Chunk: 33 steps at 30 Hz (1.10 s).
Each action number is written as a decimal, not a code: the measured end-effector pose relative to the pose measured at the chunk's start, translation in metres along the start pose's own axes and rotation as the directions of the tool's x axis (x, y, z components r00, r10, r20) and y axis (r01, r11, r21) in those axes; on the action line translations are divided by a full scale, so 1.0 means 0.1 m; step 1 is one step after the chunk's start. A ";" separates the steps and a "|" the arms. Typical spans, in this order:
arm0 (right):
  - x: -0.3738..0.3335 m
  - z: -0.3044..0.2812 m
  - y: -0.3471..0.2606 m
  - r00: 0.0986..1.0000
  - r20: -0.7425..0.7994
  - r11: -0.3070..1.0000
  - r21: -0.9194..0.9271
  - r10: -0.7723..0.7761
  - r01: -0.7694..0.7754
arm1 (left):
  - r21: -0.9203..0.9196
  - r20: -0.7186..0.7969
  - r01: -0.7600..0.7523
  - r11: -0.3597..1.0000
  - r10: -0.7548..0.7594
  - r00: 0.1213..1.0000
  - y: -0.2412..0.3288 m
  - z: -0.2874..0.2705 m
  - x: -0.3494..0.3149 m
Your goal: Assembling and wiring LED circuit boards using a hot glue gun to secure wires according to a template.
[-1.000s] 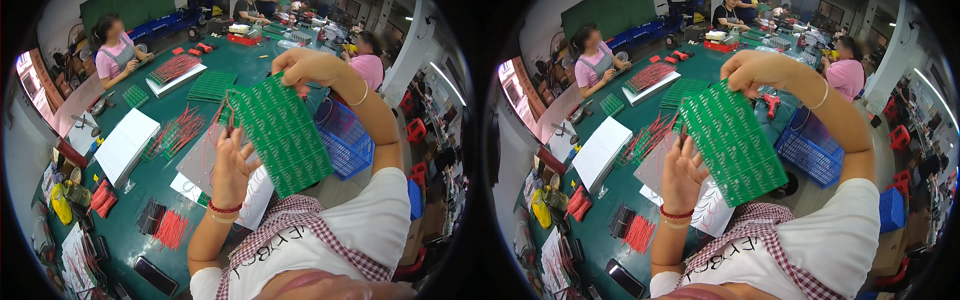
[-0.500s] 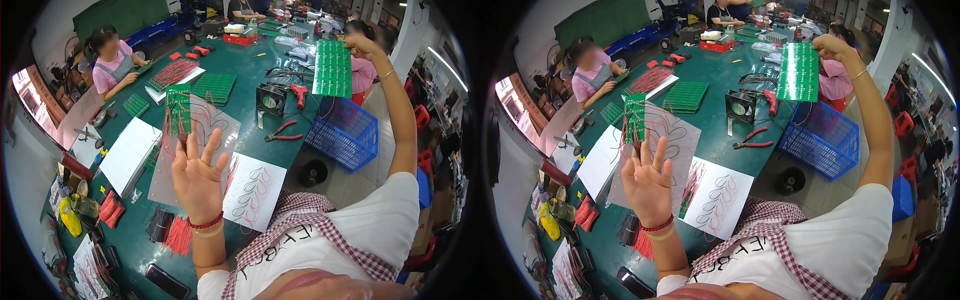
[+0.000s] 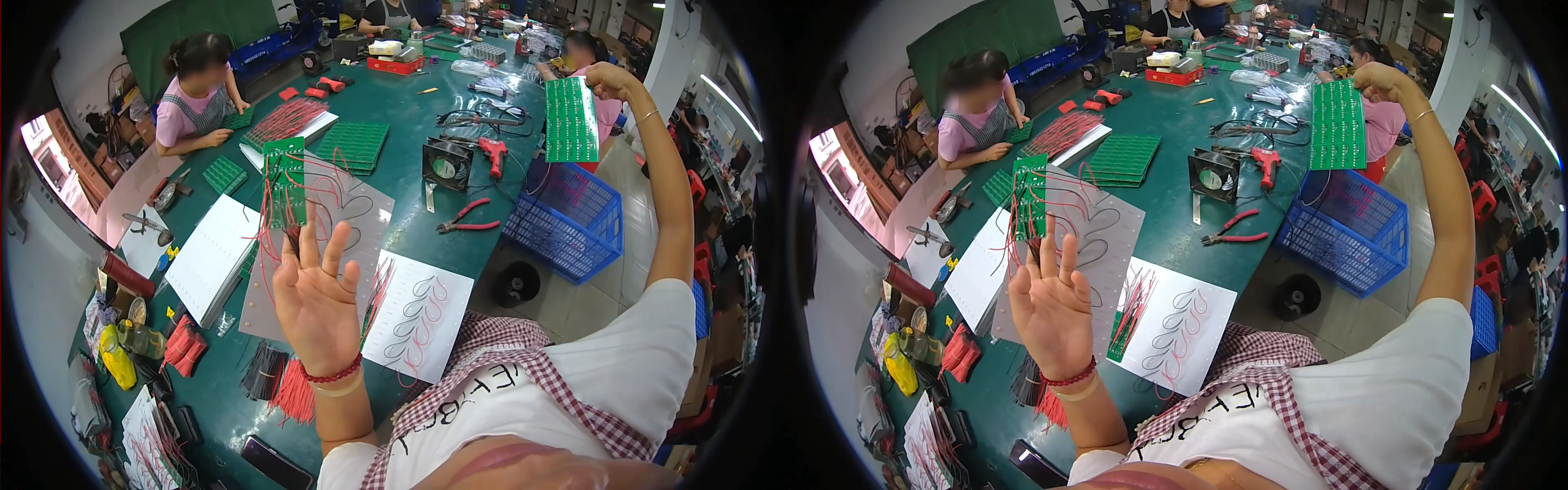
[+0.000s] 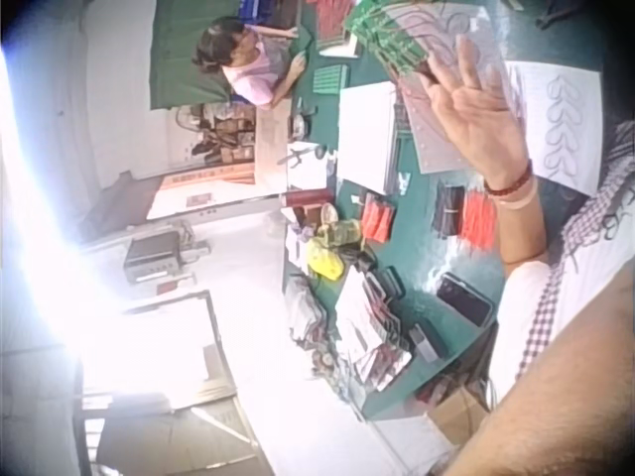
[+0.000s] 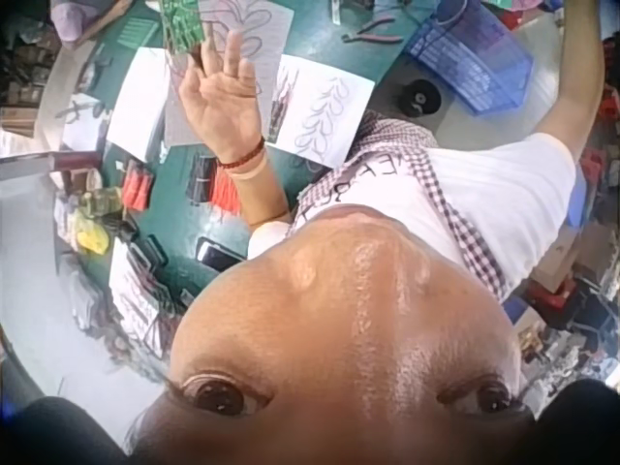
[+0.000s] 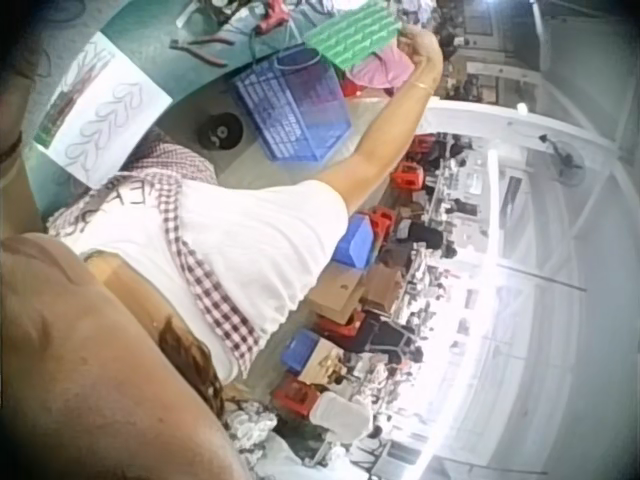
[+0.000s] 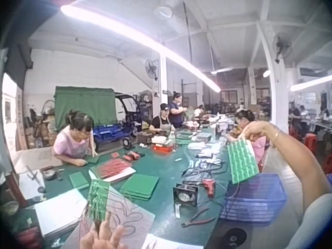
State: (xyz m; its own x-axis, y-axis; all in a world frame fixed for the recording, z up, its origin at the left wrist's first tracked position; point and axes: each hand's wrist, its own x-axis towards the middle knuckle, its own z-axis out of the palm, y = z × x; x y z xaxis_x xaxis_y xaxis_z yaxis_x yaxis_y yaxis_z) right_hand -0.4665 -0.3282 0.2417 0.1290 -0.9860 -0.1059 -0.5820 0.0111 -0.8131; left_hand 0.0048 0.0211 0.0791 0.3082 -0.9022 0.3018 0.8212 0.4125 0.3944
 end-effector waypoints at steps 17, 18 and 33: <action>-0.61 0.85 0.06 0.968 0.235 0.986 -0.121 -0.087 0.118 | -0.096 -0.054 0.098 0.991 -0.103 0.993 -0.02 -0.02 0.02; -0.73 0.99 0.07 0.968 0.239 0.986 -0.120 -0.083 0.114 | -0.094 -0.060 0.099 0.991 -0.105 0.993 -0.03 -0.02 0.02; -1.95 2.43 2.03 0.836 0.545 0.613 0.683 -0.066 -0.397 | -0.072 -0.069 0.115 0.991 -0.120 0.990 0.00 -0.08 0.04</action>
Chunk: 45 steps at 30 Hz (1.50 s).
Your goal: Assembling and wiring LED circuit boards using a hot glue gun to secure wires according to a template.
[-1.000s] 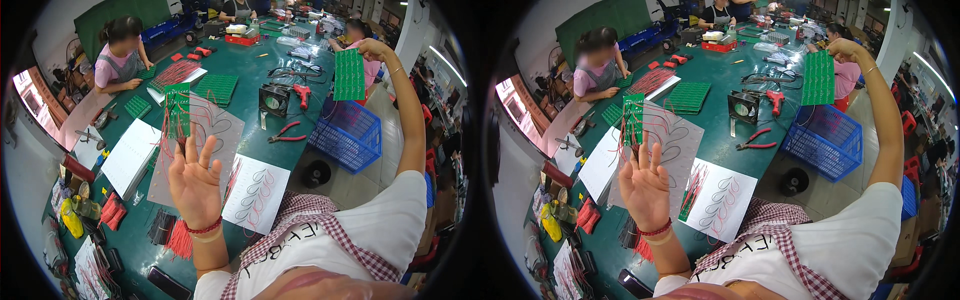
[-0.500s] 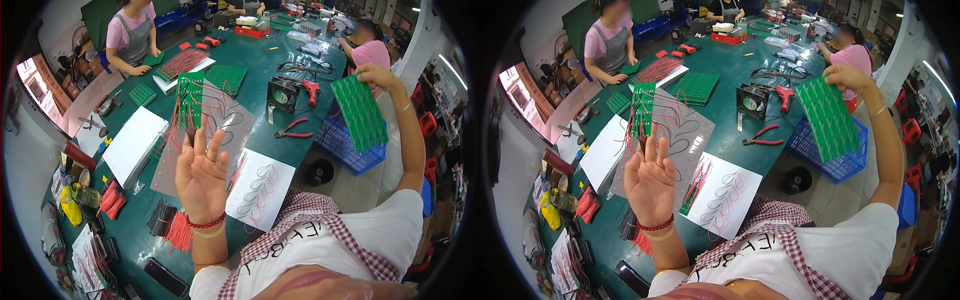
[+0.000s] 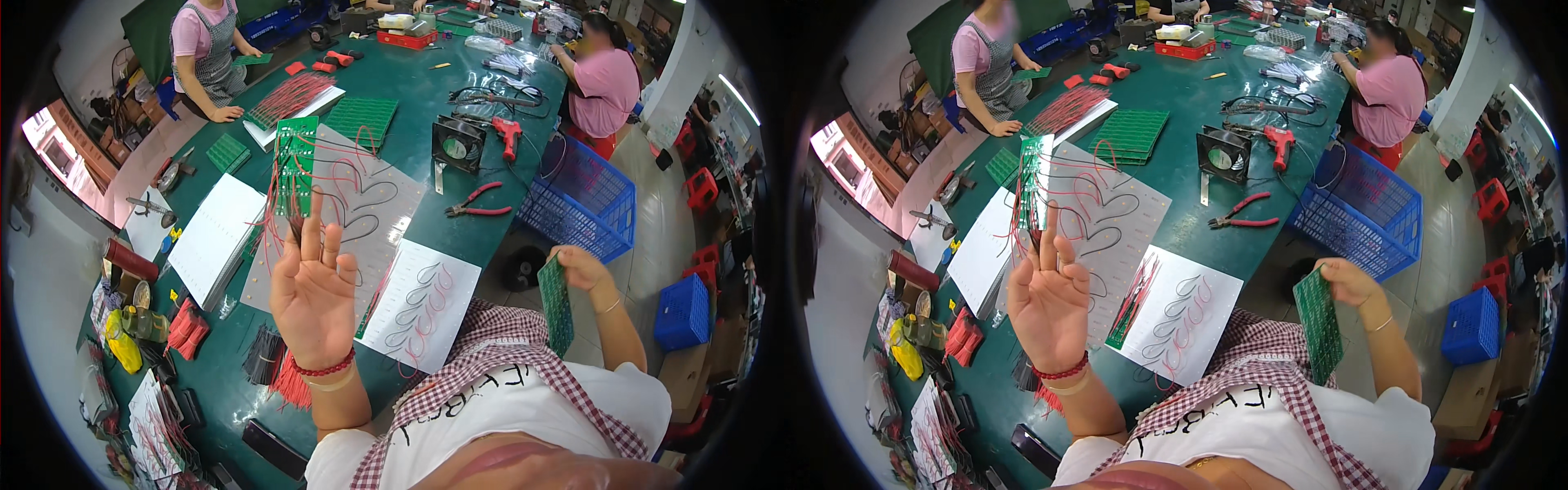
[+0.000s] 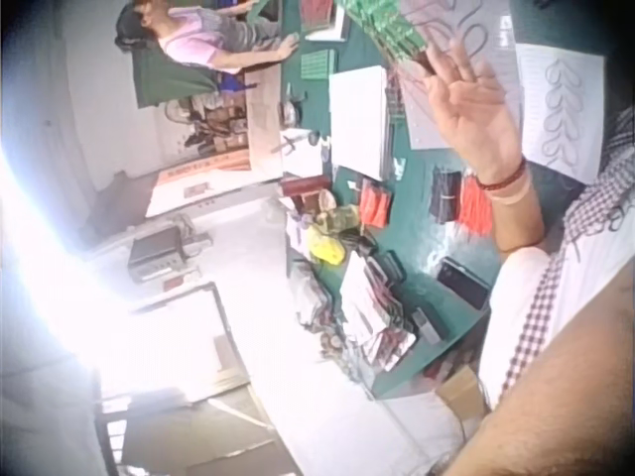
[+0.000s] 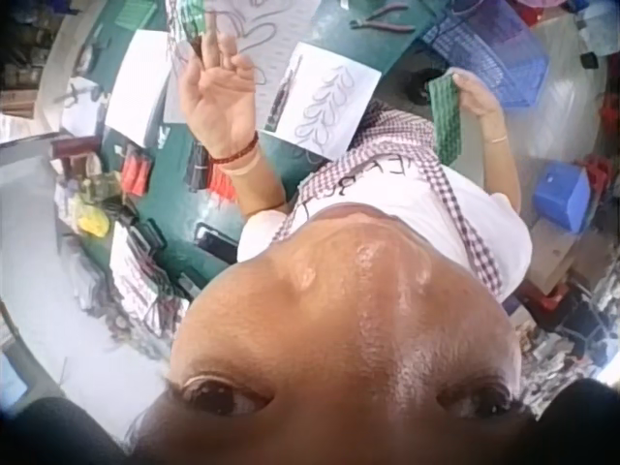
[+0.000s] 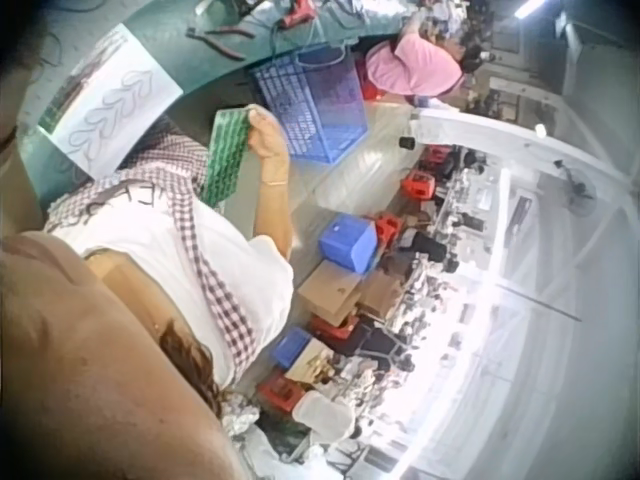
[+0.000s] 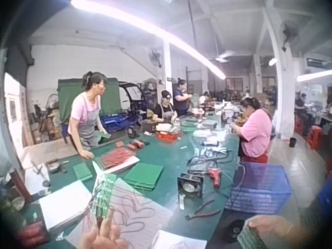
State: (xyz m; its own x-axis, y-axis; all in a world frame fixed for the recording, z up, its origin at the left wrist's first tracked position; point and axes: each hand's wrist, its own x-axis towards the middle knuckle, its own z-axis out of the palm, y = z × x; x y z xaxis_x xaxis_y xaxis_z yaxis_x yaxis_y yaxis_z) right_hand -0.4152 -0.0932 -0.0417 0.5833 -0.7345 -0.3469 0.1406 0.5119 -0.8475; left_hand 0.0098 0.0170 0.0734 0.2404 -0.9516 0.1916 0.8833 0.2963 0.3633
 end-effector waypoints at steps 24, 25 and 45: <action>-0.31 0.38 0.53 0.978 0.089 0.981 0.035 0.190 -0.193 | -0.056 0.022 0.058 0.997 -0.057 0.998 -0.02 0.00 0.01; -0.30 0.41 0.52 0.975 0.088 0.979 -0.014 0.206 -0.205 | -0.078 0.022 0.065 0.995 -0.064 0.998 -0.03 -0.01 0.01; -0.21 0.48 0.85 0.930 -0.358 0.936 -0.290 0.086 -0.198 | -0.084 0.003 0.084 0.993 -0.084 0.996 -0.02 -0.03 0.05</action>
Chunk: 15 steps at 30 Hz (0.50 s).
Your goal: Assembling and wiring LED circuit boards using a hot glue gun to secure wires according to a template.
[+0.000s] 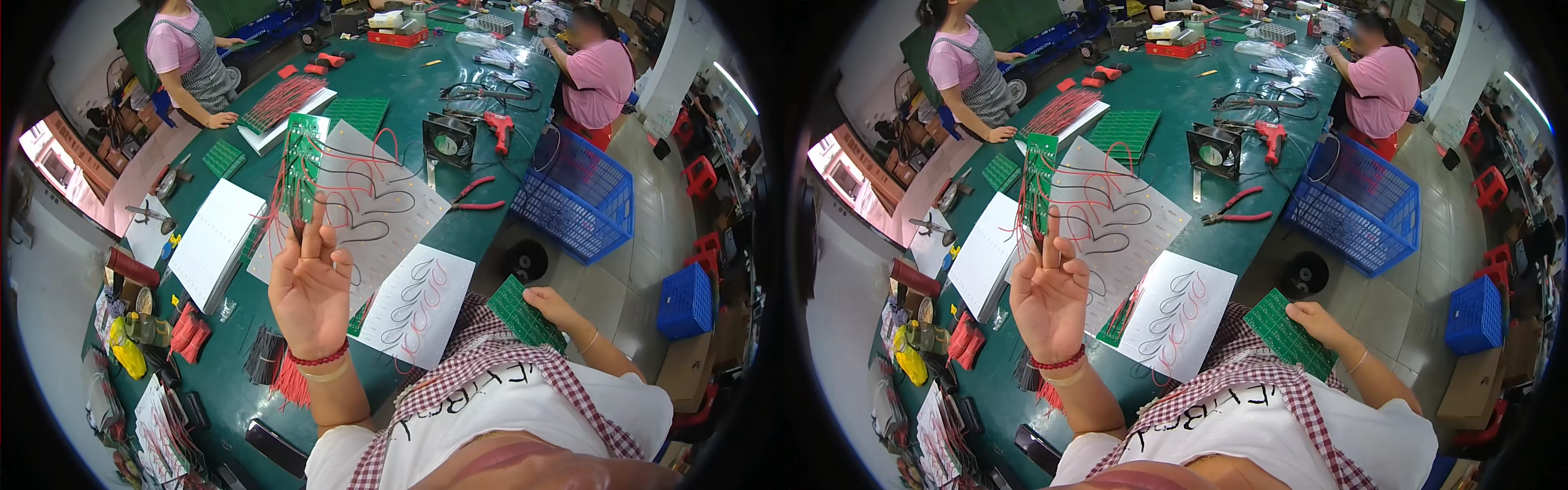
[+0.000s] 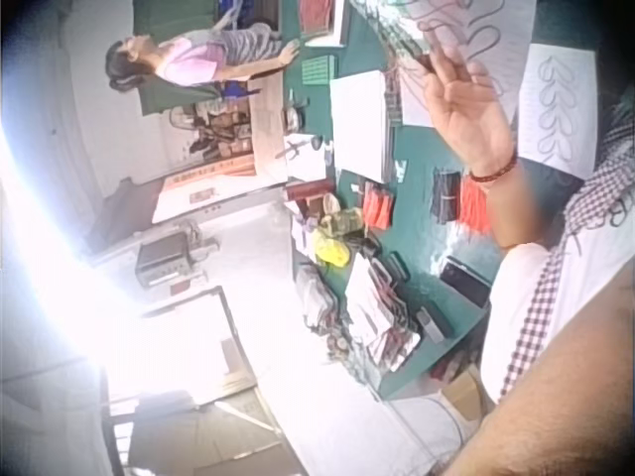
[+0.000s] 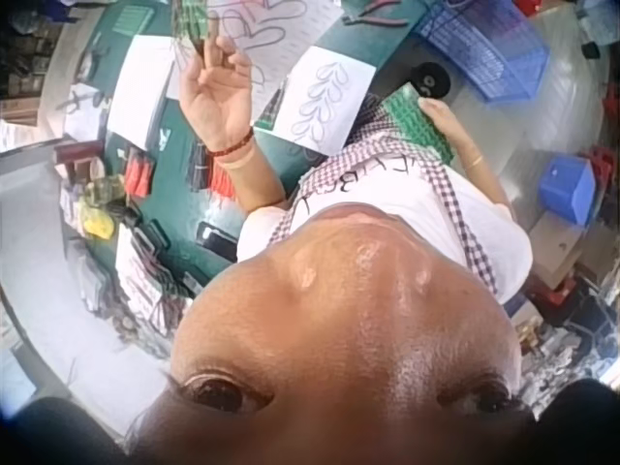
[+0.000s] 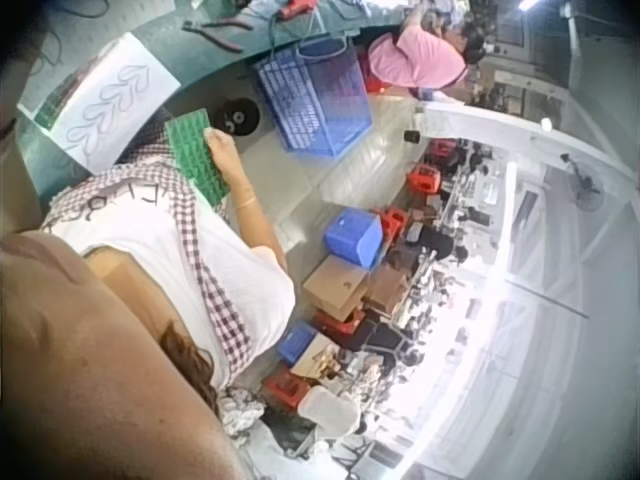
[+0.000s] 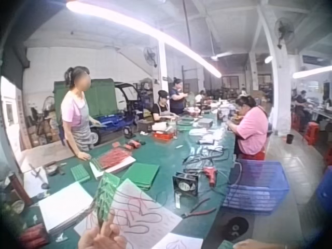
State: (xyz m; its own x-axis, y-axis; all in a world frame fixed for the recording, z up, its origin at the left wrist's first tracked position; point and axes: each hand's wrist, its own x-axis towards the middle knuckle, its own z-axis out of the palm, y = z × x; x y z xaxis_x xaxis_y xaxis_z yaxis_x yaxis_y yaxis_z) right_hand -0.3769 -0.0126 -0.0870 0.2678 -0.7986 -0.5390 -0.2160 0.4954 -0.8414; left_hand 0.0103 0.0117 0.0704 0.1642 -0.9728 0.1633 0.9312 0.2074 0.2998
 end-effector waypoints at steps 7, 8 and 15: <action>-0.02 0.23 0.09 0.954 -0.167 0.741 -0.667 -0.249 0.077 | -0.004 0.007 -0.003 1.000 0.003 1.000 0.00 -0.01 0.01; -0.04 0.27 0.11 0.955 -0.126 0.679 -0.727 -0.269 0.096 | -0.013 0.004 -0.004 1.000 0.004 1.000 0.00 -0.02 0.02; -0.04 0.29 0.23 0.926 0.198 0.494 -0.799 -0.323 0.343 | 0.017 -0.017 0.002 1.000 -0.002 1.000 0.02 -0.04 0.03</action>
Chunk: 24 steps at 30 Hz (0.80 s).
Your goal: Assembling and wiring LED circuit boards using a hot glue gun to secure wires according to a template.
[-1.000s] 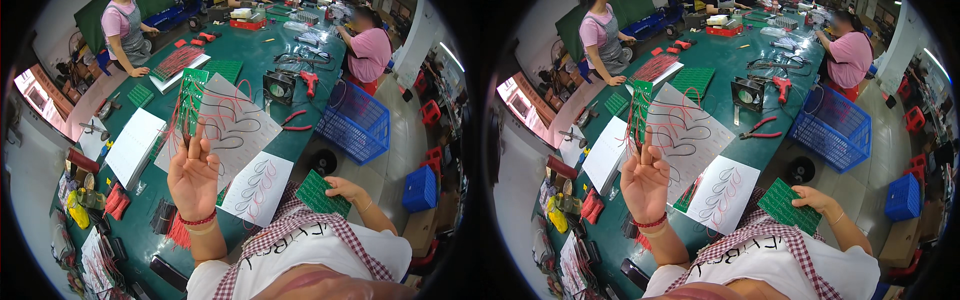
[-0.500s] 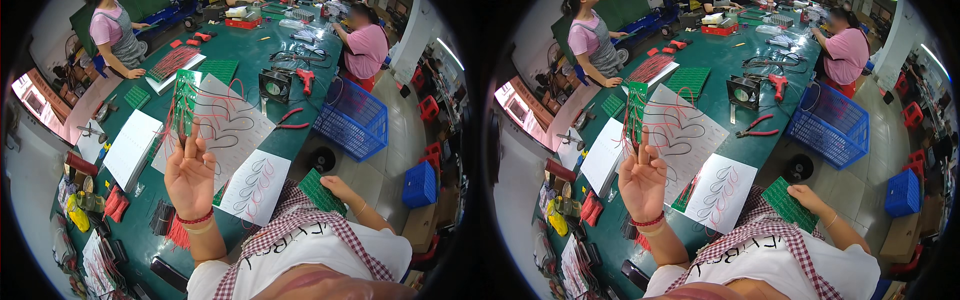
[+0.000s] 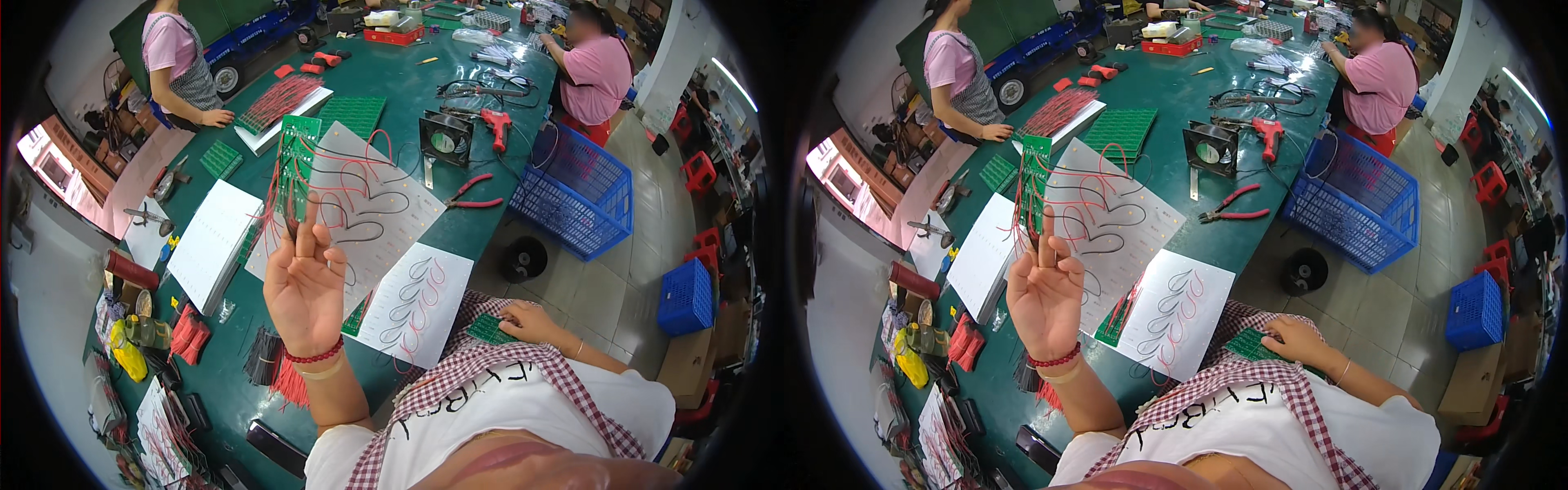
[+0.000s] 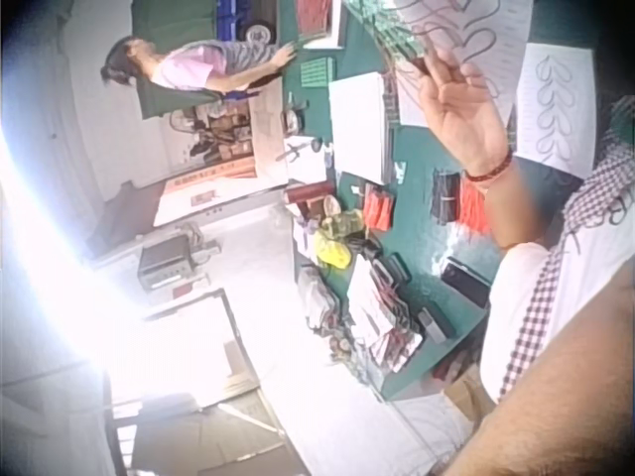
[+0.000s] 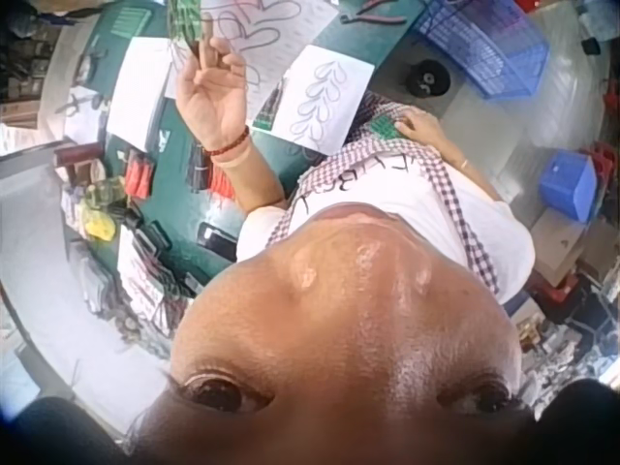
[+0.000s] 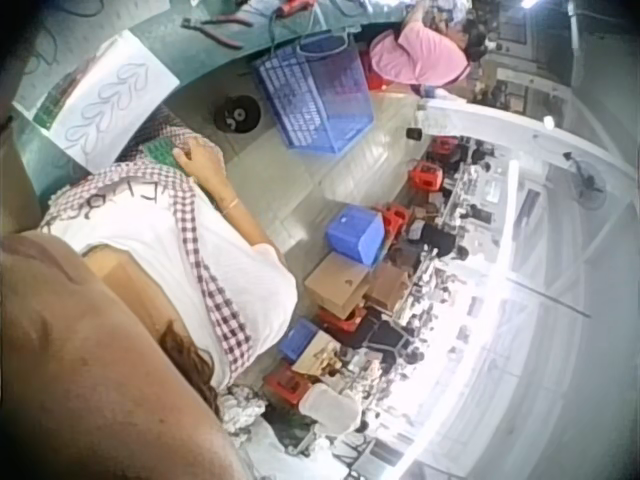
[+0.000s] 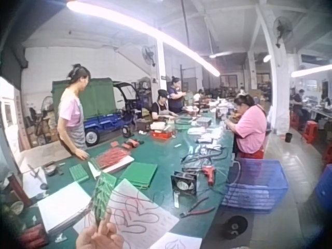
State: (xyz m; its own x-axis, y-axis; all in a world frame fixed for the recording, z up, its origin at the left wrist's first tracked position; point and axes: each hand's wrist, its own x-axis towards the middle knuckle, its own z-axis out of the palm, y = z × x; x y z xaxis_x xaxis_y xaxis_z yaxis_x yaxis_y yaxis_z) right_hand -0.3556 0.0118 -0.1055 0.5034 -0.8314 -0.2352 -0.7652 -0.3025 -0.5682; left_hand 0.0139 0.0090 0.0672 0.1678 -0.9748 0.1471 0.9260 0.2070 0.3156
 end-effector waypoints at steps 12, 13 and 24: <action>0.04 0.07 0.19 0.798 0.471 0.844 0.530 -0.376 0.085 | -0.068 0.013 0.016 0.998 -0.015 1.000 0.00 -0.03 0.02; 0.03 0.02 0.16 0.754 0.472 0.822 0.547 -0.457 0.155 | -0.062 0.011 0.015 0.998 -0.014 1.000 0.00 -0.03 0.02; 0.04 0.19 0.32 0.727 0.417 0.765 0.602 -0.545 0.229 | 0.010 -0.004 0.010 1.000 -0.010 1.000 -0.01 -0.04 0.05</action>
State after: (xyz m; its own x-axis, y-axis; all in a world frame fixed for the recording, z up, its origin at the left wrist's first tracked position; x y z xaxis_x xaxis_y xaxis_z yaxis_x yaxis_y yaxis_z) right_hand -0.3705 0.0076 -0.1397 0.9506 -0.2454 -0.1903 -0.2293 -0.1412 -0.9631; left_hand 0.0149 0.0039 0.0638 0.1598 -0.9772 0.1399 0.9242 0.1979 0.3267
